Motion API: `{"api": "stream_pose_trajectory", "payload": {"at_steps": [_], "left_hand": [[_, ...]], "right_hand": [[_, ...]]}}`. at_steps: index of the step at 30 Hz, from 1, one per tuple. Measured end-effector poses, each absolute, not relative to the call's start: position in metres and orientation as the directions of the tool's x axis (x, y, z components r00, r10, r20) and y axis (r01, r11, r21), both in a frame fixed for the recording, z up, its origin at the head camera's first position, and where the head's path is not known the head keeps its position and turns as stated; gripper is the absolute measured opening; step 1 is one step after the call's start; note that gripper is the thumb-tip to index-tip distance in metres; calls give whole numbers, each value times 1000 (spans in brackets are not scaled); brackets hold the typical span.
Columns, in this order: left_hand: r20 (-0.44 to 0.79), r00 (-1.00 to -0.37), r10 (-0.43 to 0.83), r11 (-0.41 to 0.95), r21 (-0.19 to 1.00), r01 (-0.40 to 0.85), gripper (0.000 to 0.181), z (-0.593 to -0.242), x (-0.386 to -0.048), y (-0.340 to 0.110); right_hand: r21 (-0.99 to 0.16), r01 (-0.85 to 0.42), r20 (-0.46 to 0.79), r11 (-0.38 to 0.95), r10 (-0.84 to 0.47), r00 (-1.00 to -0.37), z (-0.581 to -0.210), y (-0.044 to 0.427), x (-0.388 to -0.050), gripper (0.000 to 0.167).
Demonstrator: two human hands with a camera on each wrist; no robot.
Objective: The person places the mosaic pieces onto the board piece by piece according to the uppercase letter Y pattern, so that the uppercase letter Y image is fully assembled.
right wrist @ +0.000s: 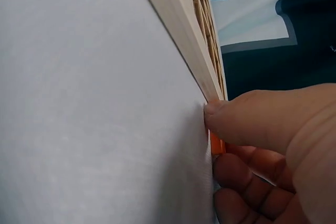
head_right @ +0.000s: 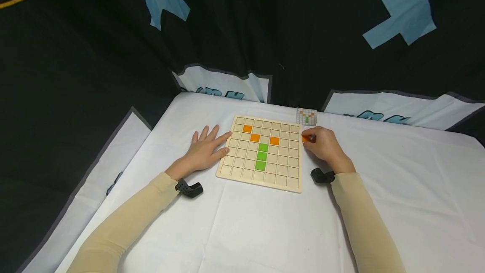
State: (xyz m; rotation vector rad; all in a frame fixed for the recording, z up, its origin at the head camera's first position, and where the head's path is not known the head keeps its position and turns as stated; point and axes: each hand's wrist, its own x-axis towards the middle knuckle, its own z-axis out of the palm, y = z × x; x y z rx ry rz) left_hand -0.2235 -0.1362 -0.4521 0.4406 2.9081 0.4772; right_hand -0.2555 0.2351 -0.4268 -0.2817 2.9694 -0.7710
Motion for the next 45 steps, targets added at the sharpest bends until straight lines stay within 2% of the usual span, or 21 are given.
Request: {"api": "stream_pose_trajectory", "payload": {"at_steps": [13, 20, 45], "left_hand": [[-108, -942, 319, 902, 341, 266, 63, -456, -225, -135], [-102, -942, 320, 902, 338, 270, 62, -456, -224, -135], [-101, -945, 311, 900, 352, 259, 62, -451, -222, -137]], "right_hand": [[-464, -155, -44, 872, -198, -979, -427, 238, -255, 31], [-474, -184, -21, 861, -220, -975, -428, 238, -254, 28], [-466, -173, -37, 868, -214, -976, -422, 238, -256, 32]]}}
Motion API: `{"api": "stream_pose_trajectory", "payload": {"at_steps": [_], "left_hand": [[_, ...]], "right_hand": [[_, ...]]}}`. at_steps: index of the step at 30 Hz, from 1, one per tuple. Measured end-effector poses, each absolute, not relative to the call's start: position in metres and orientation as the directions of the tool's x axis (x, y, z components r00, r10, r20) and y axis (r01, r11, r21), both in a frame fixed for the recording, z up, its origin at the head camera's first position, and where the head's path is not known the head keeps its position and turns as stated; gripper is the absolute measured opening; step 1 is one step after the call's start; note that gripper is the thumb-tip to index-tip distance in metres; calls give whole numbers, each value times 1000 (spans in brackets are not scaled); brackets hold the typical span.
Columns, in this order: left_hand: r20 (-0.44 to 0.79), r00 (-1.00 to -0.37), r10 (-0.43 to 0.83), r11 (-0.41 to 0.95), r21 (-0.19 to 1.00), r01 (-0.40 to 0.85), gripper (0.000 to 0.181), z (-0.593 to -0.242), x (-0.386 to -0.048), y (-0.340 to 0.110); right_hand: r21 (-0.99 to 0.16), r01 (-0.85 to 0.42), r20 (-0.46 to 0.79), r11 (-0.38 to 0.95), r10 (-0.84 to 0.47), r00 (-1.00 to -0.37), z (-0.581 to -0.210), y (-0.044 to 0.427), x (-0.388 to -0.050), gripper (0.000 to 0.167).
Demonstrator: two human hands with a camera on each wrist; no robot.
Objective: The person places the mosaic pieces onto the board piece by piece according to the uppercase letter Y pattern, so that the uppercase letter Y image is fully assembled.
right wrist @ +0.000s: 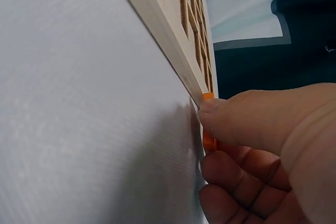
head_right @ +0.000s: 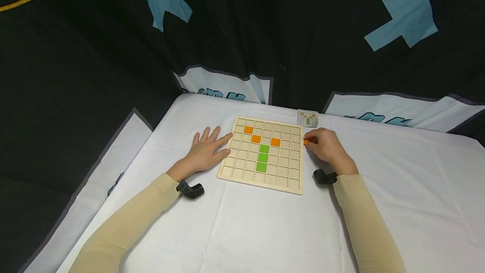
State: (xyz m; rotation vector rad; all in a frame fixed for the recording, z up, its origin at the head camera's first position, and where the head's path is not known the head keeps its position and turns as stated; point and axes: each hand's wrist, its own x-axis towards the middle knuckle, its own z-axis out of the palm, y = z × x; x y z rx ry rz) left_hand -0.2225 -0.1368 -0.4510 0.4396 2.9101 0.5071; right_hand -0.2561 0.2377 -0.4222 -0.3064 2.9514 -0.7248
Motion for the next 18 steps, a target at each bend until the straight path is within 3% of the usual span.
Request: {"api": "stream_pose_trajectory", "payload": {"at_steps": [18], "left_hand": [[-104, -945, 309, 904, 342, 257, 63, -451, -223, -136]], "right_hand": [[-481, -200, -6, 853, -232, -973, -418, 231, -256, 30]]}}
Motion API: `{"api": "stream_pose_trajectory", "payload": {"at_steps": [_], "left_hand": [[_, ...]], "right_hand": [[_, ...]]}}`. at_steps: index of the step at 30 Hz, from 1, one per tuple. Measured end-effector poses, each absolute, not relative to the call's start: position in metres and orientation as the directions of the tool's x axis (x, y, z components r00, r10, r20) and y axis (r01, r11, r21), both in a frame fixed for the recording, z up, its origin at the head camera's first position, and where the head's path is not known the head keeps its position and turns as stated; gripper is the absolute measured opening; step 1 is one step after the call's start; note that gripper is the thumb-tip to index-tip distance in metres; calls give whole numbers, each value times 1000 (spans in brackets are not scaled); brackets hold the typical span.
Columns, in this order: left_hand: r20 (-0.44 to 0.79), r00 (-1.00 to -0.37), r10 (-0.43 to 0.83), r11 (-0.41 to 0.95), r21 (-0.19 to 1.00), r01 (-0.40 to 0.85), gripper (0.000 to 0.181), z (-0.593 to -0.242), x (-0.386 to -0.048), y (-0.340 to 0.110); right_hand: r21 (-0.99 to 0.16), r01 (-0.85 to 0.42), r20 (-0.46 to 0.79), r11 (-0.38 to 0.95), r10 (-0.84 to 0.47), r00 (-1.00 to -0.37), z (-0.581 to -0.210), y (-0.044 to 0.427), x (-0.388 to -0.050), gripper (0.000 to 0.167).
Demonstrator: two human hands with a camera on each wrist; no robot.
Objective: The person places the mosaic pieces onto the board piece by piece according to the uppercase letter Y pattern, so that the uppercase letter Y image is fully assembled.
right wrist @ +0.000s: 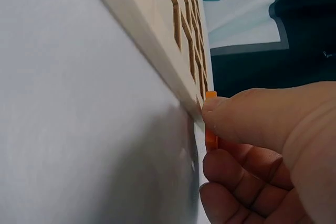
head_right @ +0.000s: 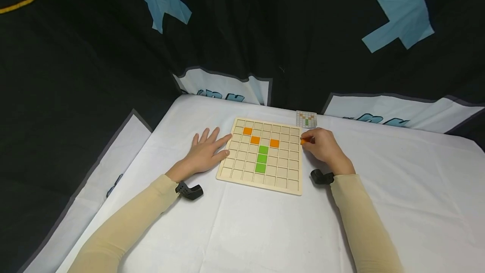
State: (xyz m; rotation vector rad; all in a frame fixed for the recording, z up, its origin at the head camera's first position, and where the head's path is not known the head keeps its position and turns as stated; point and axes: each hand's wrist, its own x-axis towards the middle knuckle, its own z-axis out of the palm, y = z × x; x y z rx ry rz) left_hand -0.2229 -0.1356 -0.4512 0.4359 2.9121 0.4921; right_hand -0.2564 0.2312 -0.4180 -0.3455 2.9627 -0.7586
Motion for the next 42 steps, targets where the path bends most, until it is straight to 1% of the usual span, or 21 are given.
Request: {"api": "stream_pose_trajectory", "payload": {"at_steps": [13, 18, 27, 33, 42], "left_hand": [[-109, -948, 301, 904, 349, 247, 63, -458, -221, -137], [-103, -948, 301, 901, 356, 247, 62, -459, -221, -135], [-98, -947, 307, 898, 360, 254, 62, -459, -221, -134], [-97, -948, 304, 898, 361, 251, 62, -455, -220, -134], [-92, -951, 297, 900, 360, 246, 62, -451, -221, -135]], "right_hand": [[-526, -268, 22, 807, -302, -953, -419, 207, -262, 29], [-524, -301, 39, 797, -330, -943, -420, 201, -265, 29], [-531, -295, 15, 795, -340, -940, -422, 193, -270, 30], [-517, -335, 46, 788, -365, -930, -422, 189, -274, 28], [-481, -320, 41, 816, -343, -938, -421, 183, -278, 28]]}}
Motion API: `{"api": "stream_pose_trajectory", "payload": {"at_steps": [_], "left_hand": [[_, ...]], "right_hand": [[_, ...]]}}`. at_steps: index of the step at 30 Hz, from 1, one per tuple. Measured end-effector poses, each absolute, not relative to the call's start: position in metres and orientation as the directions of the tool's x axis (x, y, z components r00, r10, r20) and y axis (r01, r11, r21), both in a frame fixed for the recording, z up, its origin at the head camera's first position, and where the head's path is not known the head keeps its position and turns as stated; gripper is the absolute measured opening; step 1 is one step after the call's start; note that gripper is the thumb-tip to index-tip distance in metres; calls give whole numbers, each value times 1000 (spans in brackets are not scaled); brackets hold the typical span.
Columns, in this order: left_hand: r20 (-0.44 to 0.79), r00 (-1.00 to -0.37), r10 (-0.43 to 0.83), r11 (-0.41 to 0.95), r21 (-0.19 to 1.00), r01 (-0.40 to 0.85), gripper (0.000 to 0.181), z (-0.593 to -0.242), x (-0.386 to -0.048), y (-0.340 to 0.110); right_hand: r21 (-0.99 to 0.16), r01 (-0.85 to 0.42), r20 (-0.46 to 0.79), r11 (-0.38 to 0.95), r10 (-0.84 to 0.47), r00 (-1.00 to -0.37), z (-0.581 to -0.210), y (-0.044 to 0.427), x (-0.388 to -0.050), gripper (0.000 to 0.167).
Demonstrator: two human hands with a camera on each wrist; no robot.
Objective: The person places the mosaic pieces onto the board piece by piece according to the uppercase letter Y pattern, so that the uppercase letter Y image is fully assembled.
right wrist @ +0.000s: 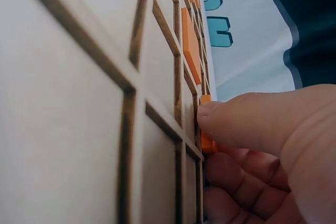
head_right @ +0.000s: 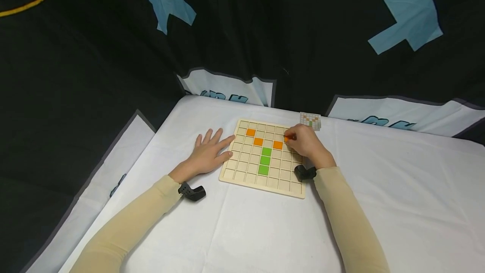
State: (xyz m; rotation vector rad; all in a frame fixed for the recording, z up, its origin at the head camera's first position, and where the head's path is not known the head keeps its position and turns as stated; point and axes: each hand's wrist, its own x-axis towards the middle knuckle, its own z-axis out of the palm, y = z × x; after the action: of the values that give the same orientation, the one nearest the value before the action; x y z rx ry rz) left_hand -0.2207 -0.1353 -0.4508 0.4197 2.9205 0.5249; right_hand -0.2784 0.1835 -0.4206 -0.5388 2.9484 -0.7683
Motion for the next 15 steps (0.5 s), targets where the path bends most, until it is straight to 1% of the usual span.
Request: {"api": "stream_pose_trajectory", "payload": {"at_steps": [8, 15], "left_hand": [[-105, -949, 297, 904, 352, 244, 62, -452, -223, -135], [-102, -949, 297, 903, 352, 245, 62, -452, -223, -135]], "right_hand": [[-479, -288, 21, 829, -317, -948, -422, 183, -279, 30], [-494, -312, 37, 812, -339, -940, -421, 183, -279, 31]]}}
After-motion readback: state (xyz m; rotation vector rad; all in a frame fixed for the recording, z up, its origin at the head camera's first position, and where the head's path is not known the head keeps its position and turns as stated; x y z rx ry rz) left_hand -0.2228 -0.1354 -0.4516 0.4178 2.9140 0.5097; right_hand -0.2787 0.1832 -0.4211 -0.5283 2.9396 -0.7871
